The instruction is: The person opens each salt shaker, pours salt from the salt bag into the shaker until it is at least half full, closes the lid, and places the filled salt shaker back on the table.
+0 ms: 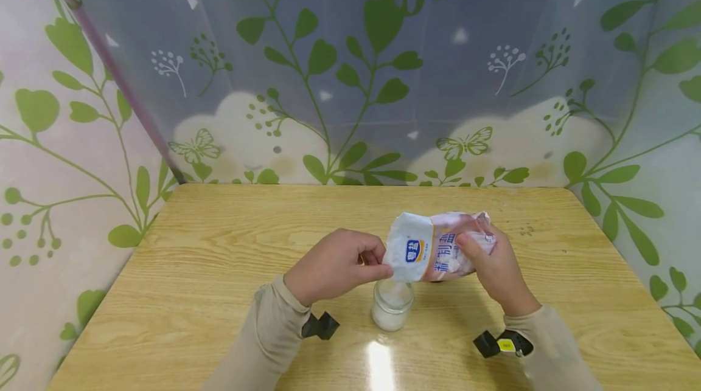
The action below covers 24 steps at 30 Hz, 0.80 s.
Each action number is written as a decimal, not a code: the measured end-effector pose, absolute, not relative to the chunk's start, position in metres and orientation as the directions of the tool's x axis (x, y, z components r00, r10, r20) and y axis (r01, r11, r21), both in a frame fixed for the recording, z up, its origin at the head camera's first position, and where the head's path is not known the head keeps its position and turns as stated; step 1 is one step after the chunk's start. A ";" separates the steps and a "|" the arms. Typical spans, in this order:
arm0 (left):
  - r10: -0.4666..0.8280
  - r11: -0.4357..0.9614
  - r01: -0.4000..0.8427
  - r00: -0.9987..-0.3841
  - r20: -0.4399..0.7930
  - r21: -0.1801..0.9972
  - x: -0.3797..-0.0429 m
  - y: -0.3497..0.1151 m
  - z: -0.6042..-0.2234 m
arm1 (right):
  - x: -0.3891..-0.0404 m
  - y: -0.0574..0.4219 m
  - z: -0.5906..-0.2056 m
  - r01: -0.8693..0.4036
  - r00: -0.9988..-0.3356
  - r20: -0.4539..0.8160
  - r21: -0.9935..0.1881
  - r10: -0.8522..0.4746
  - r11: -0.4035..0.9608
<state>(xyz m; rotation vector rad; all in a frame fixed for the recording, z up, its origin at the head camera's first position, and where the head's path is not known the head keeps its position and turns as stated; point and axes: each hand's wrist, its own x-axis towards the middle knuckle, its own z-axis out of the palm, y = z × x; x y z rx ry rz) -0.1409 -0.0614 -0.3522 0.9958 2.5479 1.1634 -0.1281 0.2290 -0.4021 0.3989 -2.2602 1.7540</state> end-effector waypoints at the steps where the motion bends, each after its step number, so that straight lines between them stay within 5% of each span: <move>1: 0.636 0.474 0.504 -0.763 0.115 0.722 -0.141 -0.061 -0.352 | -0.128 0.229 -0.402 -0.360 -0.933 0.356 -0.905 -0.060 0.227; 24: 0.633 0.474 0.496 -0.767 0.110 0.728 -0.140 -0.062 -0.351 | -0.127 0.227 -0.400 -0.366 -0.930 0.363 -0.904 -0.054 0.222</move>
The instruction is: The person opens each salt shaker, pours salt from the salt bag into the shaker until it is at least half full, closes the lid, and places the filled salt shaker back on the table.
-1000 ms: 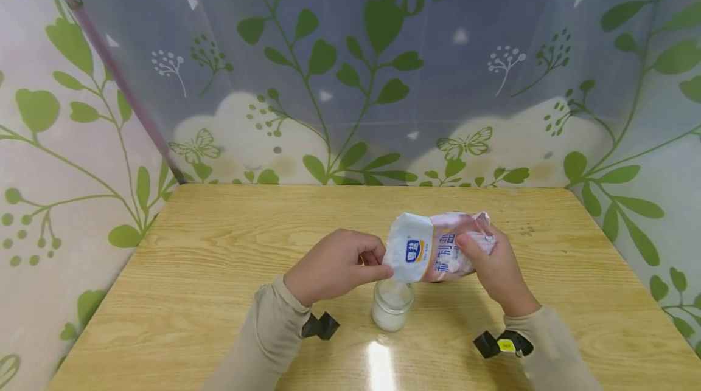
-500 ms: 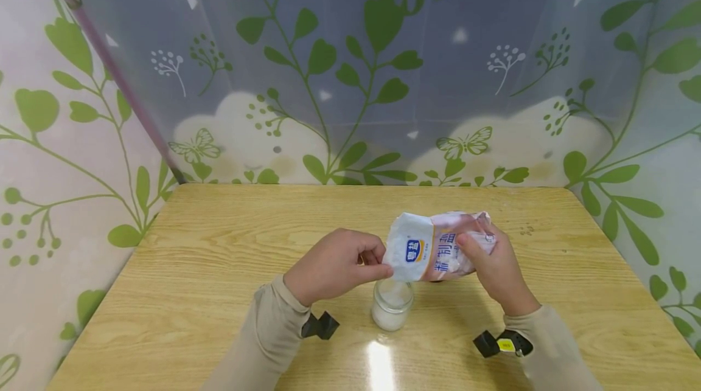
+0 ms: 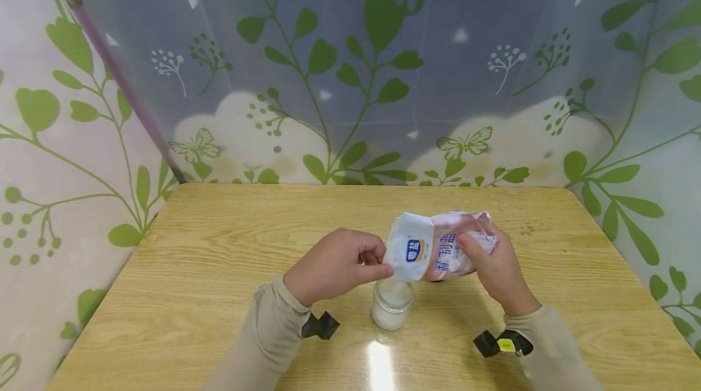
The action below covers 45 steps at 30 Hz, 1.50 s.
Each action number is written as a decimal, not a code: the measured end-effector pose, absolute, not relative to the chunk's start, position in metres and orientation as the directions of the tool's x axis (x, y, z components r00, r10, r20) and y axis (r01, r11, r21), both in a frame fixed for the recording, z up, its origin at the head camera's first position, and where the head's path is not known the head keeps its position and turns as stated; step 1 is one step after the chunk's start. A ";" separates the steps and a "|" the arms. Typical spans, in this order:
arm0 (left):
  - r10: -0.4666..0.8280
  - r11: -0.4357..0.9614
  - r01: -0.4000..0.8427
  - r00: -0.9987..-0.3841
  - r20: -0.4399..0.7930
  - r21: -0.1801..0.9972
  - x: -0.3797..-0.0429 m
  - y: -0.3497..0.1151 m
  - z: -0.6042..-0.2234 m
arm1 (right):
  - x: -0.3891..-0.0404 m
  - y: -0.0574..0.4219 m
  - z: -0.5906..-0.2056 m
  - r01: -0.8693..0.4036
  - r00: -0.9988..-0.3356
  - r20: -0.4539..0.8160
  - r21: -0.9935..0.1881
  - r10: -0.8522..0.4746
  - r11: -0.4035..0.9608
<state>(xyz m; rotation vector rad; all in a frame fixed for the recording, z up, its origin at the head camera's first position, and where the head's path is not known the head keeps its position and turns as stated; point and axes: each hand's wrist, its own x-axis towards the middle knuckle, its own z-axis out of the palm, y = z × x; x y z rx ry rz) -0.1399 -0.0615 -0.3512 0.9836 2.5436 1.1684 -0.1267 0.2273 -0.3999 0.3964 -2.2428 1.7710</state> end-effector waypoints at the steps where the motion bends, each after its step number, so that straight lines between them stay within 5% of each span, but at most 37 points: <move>1: 0.633 0.474 0.497 -0.766 0.111 0.727 -0.140 -0.062 -0.351 | -0.127 0.227 -0.400 -0.367 -0.930 0.364 -0.904 -0.056 0.220; 29: 0.629 0.482 0.500 -0.769 0.113 0.719 -0.139 -0.062 -0.351 | -0.126 0.226 -0.400 -0.362 -0.932 0.359 -0.920 -0.044 0.148; 45: 0.625 0.493 0.500 -0.773 0.110 0.712 -0.139 -0.062 -0.351 | -0.124 0.224 -0.396 -0.387 -0.919 0.391 -0.884 -0.040 0.262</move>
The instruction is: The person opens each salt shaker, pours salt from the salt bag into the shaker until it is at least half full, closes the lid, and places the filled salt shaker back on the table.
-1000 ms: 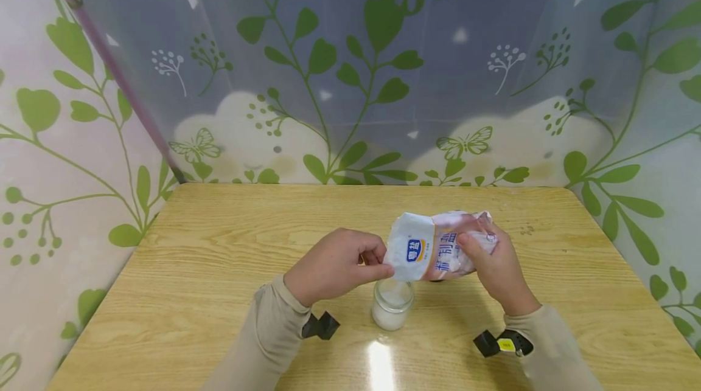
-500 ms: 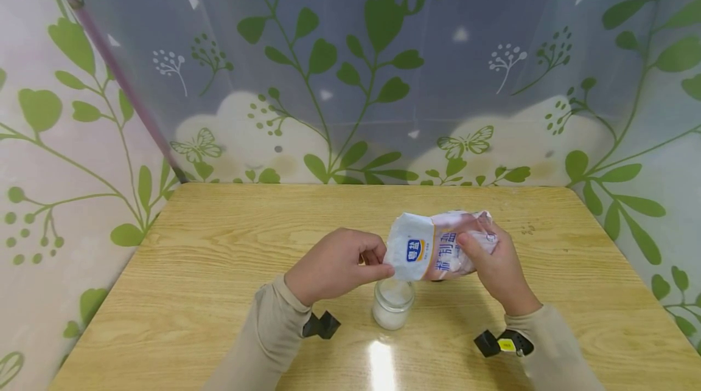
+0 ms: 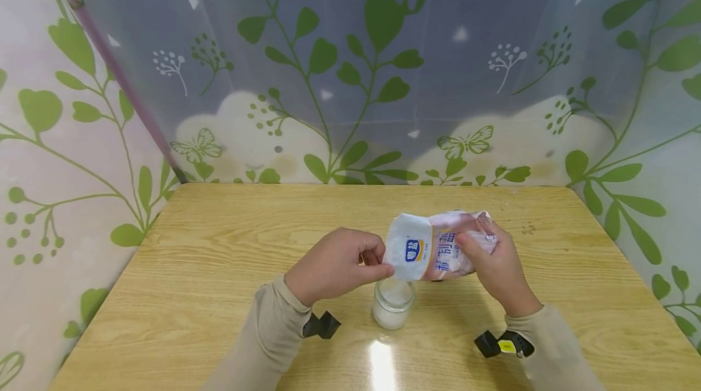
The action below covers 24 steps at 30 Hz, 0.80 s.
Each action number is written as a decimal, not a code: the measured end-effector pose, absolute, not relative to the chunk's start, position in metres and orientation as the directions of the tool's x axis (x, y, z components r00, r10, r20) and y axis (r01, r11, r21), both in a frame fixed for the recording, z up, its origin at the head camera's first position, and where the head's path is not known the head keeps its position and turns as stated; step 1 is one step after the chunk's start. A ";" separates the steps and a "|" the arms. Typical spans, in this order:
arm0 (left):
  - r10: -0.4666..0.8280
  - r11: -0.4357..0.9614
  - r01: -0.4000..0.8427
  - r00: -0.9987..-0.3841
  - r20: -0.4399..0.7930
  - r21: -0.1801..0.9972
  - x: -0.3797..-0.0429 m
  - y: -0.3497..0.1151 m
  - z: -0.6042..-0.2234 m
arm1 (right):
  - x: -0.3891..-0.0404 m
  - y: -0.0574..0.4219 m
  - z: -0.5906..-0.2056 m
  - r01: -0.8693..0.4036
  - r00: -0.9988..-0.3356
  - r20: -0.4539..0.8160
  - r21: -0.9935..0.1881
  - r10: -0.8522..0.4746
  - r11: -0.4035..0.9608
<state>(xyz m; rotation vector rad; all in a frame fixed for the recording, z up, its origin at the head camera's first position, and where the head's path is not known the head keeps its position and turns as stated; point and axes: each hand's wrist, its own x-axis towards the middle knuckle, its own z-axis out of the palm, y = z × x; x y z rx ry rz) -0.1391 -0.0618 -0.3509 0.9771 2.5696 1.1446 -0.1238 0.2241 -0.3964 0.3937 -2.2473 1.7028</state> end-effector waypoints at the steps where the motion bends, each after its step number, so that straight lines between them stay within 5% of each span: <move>1: 0.624 0.495 0.500 -0.774 0.110 0.710 -0.139 -0.062 -0.351 | -0.123 0.224 -0.396 -0.387 -0.919 0.391 -0.882 -0.041 0.267; 24: 0.622 0.519 0.525 -0.773 0.123 0.674 -0.139 -0.062 -0.350 | -0.121 0.222 -0.393 -0.402 -0.913 0.405 -0.873 -0.050 0.277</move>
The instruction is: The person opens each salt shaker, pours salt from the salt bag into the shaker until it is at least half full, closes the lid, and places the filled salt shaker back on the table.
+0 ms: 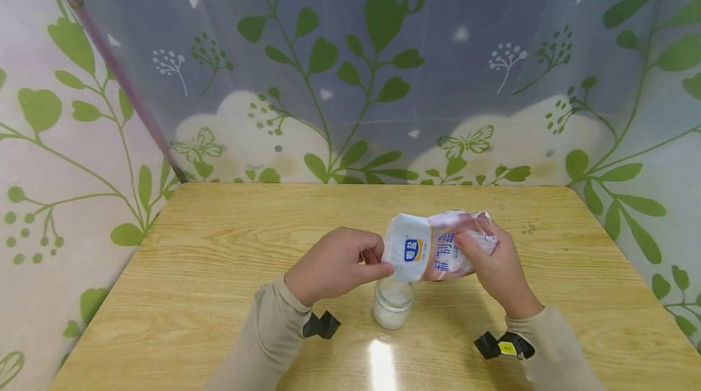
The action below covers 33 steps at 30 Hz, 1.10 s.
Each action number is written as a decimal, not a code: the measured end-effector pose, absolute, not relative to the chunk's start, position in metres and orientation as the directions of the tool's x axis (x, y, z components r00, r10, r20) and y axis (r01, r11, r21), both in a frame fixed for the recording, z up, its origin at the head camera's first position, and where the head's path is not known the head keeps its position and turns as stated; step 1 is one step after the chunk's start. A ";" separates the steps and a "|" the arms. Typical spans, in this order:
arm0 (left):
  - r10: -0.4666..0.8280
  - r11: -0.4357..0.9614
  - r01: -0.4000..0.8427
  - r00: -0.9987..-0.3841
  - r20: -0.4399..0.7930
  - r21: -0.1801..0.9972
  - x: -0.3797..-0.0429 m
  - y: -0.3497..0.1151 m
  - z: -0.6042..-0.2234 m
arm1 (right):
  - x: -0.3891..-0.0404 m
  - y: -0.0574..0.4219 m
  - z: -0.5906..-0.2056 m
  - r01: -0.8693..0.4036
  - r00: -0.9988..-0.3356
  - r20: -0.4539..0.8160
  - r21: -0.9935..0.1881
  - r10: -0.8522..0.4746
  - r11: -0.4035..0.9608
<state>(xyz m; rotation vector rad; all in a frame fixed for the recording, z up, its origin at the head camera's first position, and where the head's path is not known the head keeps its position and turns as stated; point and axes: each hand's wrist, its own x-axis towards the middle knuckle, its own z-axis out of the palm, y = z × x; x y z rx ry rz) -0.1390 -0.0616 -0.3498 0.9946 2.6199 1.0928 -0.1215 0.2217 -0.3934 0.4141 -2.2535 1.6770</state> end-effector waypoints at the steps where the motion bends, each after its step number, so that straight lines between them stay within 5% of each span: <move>1: 0.622 0.519 0.525 -0.774 0.124 0.675 -0.139 -0.062 -0.350 | -0.121 0.222 -0.393 -0.401 -0.913 0.404 -0.874 -0.051 0.275; 33: 0.616 0.499 0.527 -0.774 0.146 0.688 -0.138 -0.062 -0.350 | -0.122 0.222 -0.393 -0.383 -0.922 0.385 -0.880 -0.047 0.280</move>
